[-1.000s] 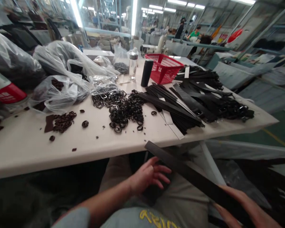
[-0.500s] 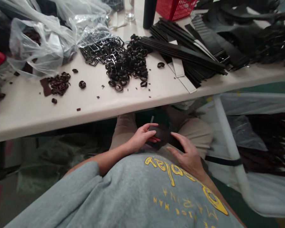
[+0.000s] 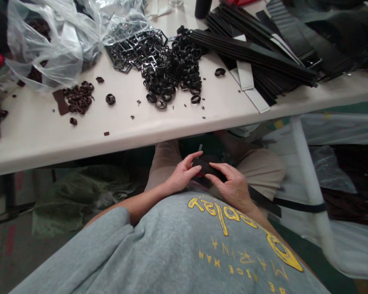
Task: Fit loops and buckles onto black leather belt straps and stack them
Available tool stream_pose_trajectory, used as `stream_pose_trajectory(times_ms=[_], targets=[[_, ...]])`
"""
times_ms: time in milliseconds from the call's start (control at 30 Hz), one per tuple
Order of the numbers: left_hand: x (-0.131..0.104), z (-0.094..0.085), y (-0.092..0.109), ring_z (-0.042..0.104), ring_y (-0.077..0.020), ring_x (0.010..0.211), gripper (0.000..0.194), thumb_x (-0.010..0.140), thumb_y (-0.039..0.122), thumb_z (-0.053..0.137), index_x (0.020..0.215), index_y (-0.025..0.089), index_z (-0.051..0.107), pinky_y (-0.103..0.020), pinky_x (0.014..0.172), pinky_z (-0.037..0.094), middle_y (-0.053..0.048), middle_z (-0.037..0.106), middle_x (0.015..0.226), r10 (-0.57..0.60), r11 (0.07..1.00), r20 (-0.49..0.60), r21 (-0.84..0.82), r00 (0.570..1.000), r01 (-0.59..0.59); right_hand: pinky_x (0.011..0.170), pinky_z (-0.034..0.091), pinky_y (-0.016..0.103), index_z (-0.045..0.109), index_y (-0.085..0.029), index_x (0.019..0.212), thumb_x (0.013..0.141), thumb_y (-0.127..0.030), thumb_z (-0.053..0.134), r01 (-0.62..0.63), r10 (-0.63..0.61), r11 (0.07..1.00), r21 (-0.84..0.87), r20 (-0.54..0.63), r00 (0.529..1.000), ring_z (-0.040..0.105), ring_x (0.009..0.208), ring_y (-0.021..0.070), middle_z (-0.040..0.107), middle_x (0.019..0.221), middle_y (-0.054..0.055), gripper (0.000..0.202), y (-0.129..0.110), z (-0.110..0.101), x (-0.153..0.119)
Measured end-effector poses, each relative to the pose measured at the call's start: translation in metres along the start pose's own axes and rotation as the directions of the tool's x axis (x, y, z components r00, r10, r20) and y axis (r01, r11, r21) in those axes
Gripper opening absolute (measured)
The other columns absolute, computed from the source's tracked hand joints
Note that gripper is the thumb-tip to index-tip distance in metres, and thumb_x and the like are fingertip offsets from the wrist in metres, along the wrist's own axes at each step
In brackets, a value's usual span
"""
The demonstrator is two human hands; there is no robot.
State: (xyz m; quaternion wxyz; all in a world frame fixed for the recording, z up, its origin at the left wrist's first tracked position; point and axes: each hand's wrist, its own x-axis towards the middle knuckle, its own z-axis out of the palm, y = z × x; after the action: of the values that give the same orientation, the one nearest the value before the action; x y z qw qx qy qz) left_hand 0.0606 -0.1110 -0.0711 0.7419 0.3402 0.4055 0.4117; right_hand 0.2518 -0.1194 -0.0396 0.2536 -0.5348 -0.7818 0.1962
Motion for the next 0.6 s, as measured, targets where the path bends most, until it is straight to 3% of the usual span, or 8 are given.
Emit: stream_pose_trajectory(times_ms=[133,233,400,600], targets=[[-0.001,-0.007,-0.002,0.064,-0.0159,0.083,0.061,0.085,0.037,0.068,0.141,0.020,0.052,-0.030,0.080,0.055,-0.004,0.068,0.099,0.027,0.998,0.039,0.057,0.999,-0.030,0.073,0.049,0.034,0.070,-0.018,0.100,0.093,-0.035,0.067,0.062,-0.062,0.995,-0.074,0.001,0.998,0.068,0.082,0.0218,0.073,0.090,0.004,0.019,-0.005,0.003,0.001],[-0.001,-0.012,-0.001,0.066,-0.0184,0.091,0.046,0.085,0.034,0.070,0.128,0.020,0.064,-0.032,0.085,0.054,-0.006,0.070,0.101,0.108,0.971,0.083,0.206,0.991,-0.123,0.069,0.045,0.032,0.069,-0.019,0.092,0.094,-0.031,0.065,0.089,-0.089,0.988,-0.124,0.009,0.996,0.065,0.076,0.0200,0.071,0.082,0.002,0.014,-0.007,0.003,0.002],[0.003,-0.014,0.002,0.064,-0.0210,0.107,0.015,0.086,0.028,0.072,0.098,0.021,0.077,-0.035,0.096,0.049,-0.009,0.070,0.112,0.418,0.709,0.170,0.553,0.893,-0.437,0.066,0.041,0.031,0.066,-0.018,0.083,0.096,-0.027,0.059,0.164,-0.163,0.965,-0.206,0.024,0.986,0.062,0.070,0.0190,0.068,0.073,0.002,0.018,-0.004,0.005,0.000],[0.008,-0.008,-0.003,0.069,-0.0176,0.092,0.016,0.090,0.031,0.068,0.086,0.019,0.076,-0.030,0.088,0.051,-0.007,0.076,0.096,0.450,0.585,0.273,0.629,0.850,-0.512,0.061,0.045,0.030,0.066,-0.021,0.086,0.099,-0.036,0.053,0.214,-0.216,0.964,-0.160,0.007,0.976,0.063,0.065,0.0174,0.068,0.073,0.000,0.024,0.005,0.005,-0.005]])
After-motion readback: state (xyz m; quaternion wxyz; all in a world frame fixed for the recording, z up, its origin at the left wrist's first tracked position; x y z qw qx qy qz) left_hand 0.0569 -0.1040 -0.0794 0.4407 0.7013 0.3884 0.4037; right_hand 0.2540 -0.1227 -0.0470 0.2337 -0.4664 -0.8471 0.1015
